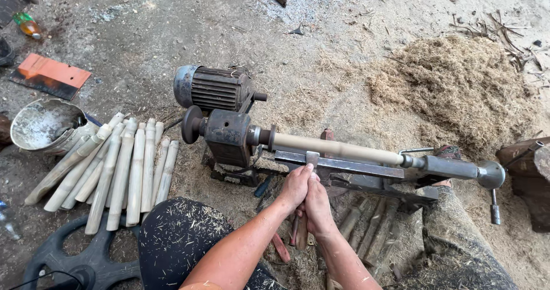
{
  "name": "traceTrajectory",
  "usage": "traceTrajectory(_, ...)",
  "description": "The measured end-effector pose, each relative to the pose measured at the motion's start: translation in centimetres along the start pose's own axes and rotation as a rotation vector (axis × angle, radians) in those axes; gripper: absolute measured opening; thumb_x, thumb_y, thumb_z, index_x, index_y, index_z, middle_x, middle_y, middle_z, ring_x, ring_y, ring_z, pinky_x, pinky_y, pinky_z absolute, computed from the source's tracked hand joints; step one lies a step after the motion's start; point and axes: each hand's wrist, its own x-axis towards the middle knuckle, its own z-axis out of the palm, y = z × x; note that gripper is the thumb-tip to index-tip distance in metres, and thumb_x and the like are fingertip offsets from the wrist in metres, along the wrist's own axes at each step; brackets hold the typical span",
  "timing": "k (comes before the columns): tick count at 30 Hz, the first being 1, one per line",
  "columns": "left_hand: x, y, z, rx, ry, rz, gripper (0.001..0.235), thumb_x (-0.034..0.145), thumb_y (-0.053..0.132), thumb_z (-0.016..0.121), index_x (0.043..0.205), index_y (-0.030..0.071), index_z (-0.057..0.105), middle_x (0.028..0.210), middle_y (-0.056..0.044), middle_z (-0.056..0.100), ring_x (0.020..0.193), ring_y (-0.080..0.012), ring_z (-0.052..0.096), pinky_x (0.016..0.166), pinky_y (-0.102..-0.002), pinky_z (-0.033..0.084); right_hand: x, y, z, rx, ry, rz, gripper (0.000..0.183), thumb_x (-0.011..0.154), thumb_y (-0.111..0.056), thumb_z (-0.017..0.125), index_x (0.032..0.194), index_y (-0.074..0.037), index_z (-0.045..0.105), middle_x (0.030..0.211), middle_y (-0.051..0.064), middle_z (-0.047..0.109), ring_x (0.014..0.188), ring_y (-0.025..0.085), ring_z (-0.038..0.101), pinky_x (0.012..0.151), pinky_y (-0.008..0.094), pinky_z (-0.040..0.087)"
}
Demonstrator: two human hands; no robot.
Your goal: The person uses a chisel to shape a rotating wooden rod mounted on a lathe. They guide the chisel along the spinning rod to smooth and taper it, then wipe the rod with a cloth and remove it from the lathe.
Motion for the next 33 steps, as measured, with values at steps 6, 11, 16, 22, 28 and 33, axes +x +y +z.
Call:
traceTrajectory(6,0.5,-0.7,-1.7,0.004,0.017,0.078,0.052,0.105,0.041,0.041,0.091,0.002,0.072,0.083,-0.01,0.074,0.08,-0.0202,0.07,0.08,-0.037,0.055,0.1,0.4,1.4,-0.105,0.029,-0.017,0.043,0.109,-0.041,0.036,0.099,-0.006,0.059,0.061,0.0,0.053,0.042,0.01,0.047,0.036,0.027,0.039)
traceTrajectory(11,1.1,-1.4,-2.8,-0.045,0.014,0.016,0.051,0.105,0.04,0.043,0.091,0.001,0.072,0.085,-0.011,0.074,0.081,-0.0206,0.07,0.08,-0.037,0.055,0.2,0.7,3.3,-0.011,0.027,0.021,0.037,0.107,-0.042,0.036,0.1,-0.012,0.056,0.062,0.003,0.048,0.038,0.013,0.042,0.034,0.028,0.035)
traceTrajectory(16,1.0,-1.5,-4.2,-0.034,0.017,0.011,0.049,0.106,0.039,0.042,0.092,0.002,0.071,0.085,-0.01,0.073,0.08,-0.02,0.068,0.079,-0.036,0.054,1.1,1.6,4.0,-0.065,0.029,-0.005,0.04,0.108,-0.041,0.035,0.101,-0.008,0.057,0.068,0.003,0.053,0.043,0.012,0.045,0.036,0.028,0.036)
traceTrajectory(22,0.7,-1.4,-5.4,-0.068,0.043,0.003,0.048,0.105,0.039,0.044,0.091,0.002,0.07,0.085,-0.009,0.073,0.079,-0.0186,0.068,0.078,-0.035,0.054,2.1,2.8,4.3,-0.149,-0.053,-0.163,0.038,0.109,-0.036,0.035,0.108,-0.006,0.058,0.078,0.004,0.06,0.058,0.013,0.055,0.047,0.028,0.044)
traceTrajectory(28,1.2,-2.1,-6.5,-0.118,0.044,0.034,0.048,0.105,0.038,0.045,0.091,0.0,0.071,0.084,-0.01,0.073,0.079,-0.019,0.068,0.078,-0.035,0.054,2.1,3.1,5.8,-0.132,-0.008,-0.086,0.042,0.11,-0.037,0.033,0.112,-0.004,0.06,0.084,0.005,0.062,0.064,0.011,0.056,0.052,0.028,0.046)
traceTrajectory(33,1.2,-1.9,-7.6,-0.028,0.058,-0.059,0.047,0.104,0.039,0.045,0.091,0.002,0.07,0.085,-0.01,0.073,0.08,-0.0193,0.069,0.078,-0.036,0.054,3.0,4.0,6.2,-0.106,-0.058,-0.169,0.044,0.11,-0.038,0.032,0.116,-0.004,0.06,0.088,0.006,0.066,0.068,0.009,0.062,0.055,0.025,0.051)
